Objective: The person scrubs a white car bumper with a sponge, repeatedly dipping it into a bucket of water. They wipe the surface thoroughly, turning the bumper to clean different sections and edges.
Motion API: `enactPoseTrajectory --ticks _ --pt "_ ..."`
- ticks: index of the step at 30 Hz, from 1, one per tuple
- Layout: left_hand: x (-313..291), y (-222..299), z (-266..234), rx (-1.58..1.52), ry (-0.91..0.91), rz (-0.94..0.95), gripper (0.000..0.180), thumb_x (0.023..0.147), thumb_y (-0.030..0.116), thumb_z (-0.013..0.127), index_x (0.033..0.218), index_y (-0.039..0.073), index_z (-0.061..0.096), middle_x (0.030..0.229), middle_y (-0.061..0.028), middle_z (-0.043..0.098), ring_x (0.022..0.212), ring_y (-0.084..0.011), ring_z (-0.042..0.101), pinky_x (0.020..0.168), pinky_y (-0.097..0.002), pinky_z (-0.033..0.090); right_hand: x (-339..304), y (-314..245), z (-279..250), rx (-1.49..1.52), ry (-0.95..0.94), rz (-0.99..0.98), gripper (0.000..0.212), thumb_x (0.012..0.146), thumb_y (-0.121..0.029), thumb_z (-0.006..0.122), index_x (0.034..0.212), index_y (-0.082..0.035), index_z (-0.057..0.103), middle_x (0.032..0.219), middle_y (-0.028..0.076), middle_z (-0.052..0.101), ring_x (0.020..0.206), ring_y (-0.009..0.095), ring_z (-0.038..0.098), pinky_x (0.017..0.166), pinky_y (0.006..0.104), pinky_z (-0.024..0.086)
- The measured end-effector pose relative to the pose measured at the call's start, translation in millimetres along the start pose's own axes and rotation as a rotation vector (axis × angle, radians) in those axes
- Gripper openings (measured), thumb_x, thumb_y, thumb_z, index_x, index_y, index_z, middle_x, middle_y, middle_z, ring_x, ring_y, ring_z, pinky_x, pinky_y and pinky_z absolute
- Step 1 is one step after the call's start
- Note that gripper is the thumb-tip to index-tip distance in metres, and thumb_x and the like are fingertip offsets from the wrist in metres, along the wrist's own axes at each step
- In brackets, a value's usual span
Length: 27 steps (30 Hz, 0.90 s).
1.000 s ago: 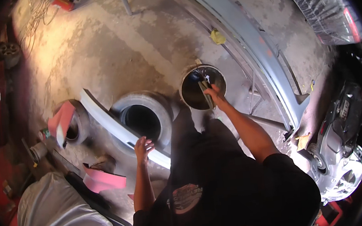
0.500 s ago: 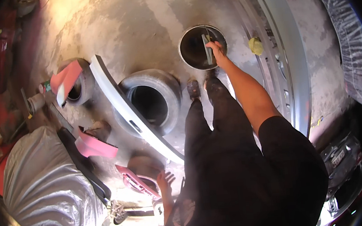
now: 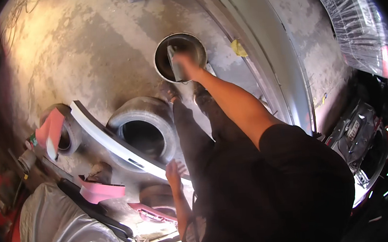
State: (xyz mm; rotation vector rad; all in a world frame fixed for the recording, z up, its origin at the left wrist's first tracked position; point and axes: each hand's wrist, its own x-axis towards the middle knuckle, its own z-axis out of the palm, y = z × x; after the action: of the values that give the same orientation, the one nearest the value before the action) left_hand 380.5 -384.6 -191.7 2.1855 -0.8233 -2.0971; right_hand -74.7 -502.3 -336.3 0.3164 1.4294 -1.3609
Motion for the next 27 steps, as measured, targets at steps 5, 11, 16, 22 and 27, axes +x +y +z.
enactPoseTrajectory --ticks 5,11,16,22,27 --pt "104.9 80.9 41.4 0.073 -0.045 0.24 0.046 0.105 0.034 0.066 0.135 0.001 0.06 0.105 -0.0104 0.07 0.091 -0.0203 0.07 0.077 -0.0328 0.058 12.9 37.8 -80.4 0.066 0.158 -0.008 0.044 0.093 -0.035 0.069 0.119 0.0 0.064 0.098 0.014 0.07 0.093 0.026 0.072 0.083 0.0447 0.062" --pt "175.5 59.2 124.8 0.227 -0.23 0.339 0.036 0.105 0.022 0.063 0.134 0.001 0.062 0.108 -0.0071 0.071 0.097 -0.0168 0.069 0.083 -0.0305 0.055 78.1 116.1 -138.7 -0.695 0.313 -0.111 0.045 0.089 -0.034 0.076 0.119 -0.001 0.071 0.104 0.015 0.074 0.093 0.026 0.07 0.085 0.0398 0.054" --pt "219.0 52.4 190.2 0.19 -0.279 0.235 0.031 0.104 0.021 0.063 0.128 0.0 0.066 0.107 -0.0145 0.073 0.092 -0.0195 0.07 0.08 -0.0343 0.056 156.9 130.3 -122.2 -0.801 0.21 -0.059 0.054 0.086 -0.035 0.08 0.128 -0.003 0.069 0.116 0.015 0.074 0.105 0.029 0.068 0.093 0.041 0.05" --pt "305.3 111.8 248.8 0.298 -0.363 0.482 0.03 0.106 0.019 0.061 0.126 -0.002 0.065 0.105 -0.0175 0.073 0.091 -0.0213 0.071 0.077 -0.035 0.057 238.7 149.1 -155.9 -0.428 0.395 -0.021 0.059 0.085 -0.034 0.08 0.133 -0.004 0.064 0.111 0.005 0.071 0.089 0.02 0.064 0.078 0.0279 0.048" --pt "445.6 147.9 320.2 0.309 -0.173 0.72 0.035 0.103 0.019 0.056 0.125 -0.007 0.065 0.106 -0.0237 0.075 0.101 -0.0319 0.073 0.092 -0.0409 0.055 286.1 134.7 -164.8 -0.748 0.194 -0.21 0.071 0.08 -0.03 0.079 0.137 0.007 0.058 0.117 0.017 0.071 0.104 0.025 0.067 0.092 0.0343 0.05"
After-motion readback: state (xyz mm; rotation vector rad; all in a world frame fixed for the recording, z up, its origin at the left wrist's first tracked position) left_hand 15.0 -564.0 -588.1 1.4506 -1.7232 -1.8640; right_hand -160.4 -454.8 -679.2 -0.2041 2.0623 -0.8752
